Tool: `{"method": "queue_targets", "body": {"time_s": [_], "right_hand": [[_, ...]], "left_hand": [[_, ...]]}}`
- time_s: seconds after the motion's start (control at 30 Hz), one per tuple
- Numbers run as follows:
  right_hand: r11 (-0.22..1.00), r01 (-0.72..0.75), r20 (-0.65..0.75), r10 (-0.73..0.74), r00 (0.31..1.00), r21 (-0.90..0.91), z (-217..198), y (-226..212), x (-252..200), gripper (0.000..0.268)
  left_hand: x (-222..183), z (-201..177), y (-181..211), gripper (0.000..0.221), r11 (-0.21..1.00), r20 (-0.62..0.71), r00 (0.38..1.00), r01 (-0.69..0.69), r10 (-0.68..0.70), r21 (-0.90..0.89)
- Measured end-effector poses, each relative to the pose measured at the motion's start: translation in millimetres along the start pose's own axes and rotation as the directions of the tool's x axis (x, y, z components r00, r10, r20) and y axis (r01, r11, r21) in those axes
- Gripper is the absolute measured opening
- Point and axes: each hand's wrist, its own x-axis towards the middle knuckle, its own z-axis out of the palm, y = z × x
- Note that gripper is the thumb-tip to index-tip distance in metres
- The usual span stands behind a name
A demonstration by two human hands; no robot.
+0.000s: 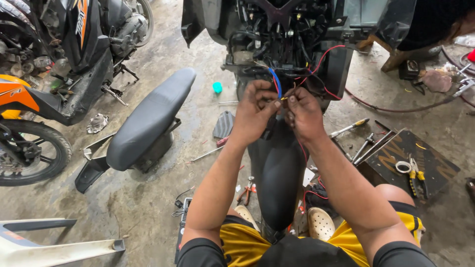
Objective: Repairing and connecting electrical wiring on a motorcycle's front panel using tools and tape
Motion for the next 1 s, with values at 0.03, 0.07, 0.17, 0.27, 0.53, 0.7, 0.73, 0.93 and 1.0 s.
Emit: {"method": "queue_targets", "body": {"time_s": [0.03,0.07,0.17,0.27,0.53,0.7,0.73,0.93,1.0], "right_hand": [[1.0,0.0,-0.003,0.0,1.0,-0.002,-2.0,2.3,-5.1,0.017],[0.998,0.055,-0.049,-0.054,0.997,0.012,-3.8,4.7,-10.1,0.015],[0.986,0.167,-0.139,-0.169,0.976,-0.032,-2.0,8.8,-24.2,0.014],[0.921,0.29,-0.135,-0.332,0.934,-0.261,-6.9,7.2,-29.3,0.012],[0.5,0.635,0.372,-0.529,0.762,-0.589,11.7,-51.1,-10.1,0.007],[0.682,0.462,0.243,-0.397,0.885,-0.568,10.1,-71.1,-17.9,0.004],[0.679,0.466,0.248,-0.399,0.883,-0.568,8.5,-68.6,-16.8,0.004],[0.307,0.512,0.415,-0.329,0.848,-0.802,17.4,-81.9,-4.0,0.013],[0.154,0.593,0.517,-0.352,0.78,-0.791,20.7,-84.7,-2.9,0.005]], "left_hand": [[-0.8,1.9,-3.1,0.051,1.0,0.002,1.0,0.002,-0.002,-0.002],[-1.5,3.7,-6.1,0.056,0.999,0.009,1.0,0.016,-0.016,-0.028],[0.0,8.7,-18.6,0.056,0.998,-0.004,1.0,0.023,-0.023,-0.063],[3.0,13.9,-27.8,0.049,0.997,-0.041,0.999,-0.001,-0.002,-0.081],[-3.0,6.6,-21.4,0.024,0.983,-0.104,0.978,-0.178,0.181,0.044],[-7.0,3.6,-11.4,0.034,0.961,-0.091,0.96,-0.252,0.263,0.114],[-6.5,2.8,-8.7,0.034,0.96,-0.094,0.959,-0.257,0.268,0.113],[-10.8,3.9,4.3,0.03,0.932,-0.052,0.969,-0.217,0.242,0.289],[-12.3,2.5,7.9,0.033,0.97,-0.044,0.982,-0.176,0.186,0.171]]}}
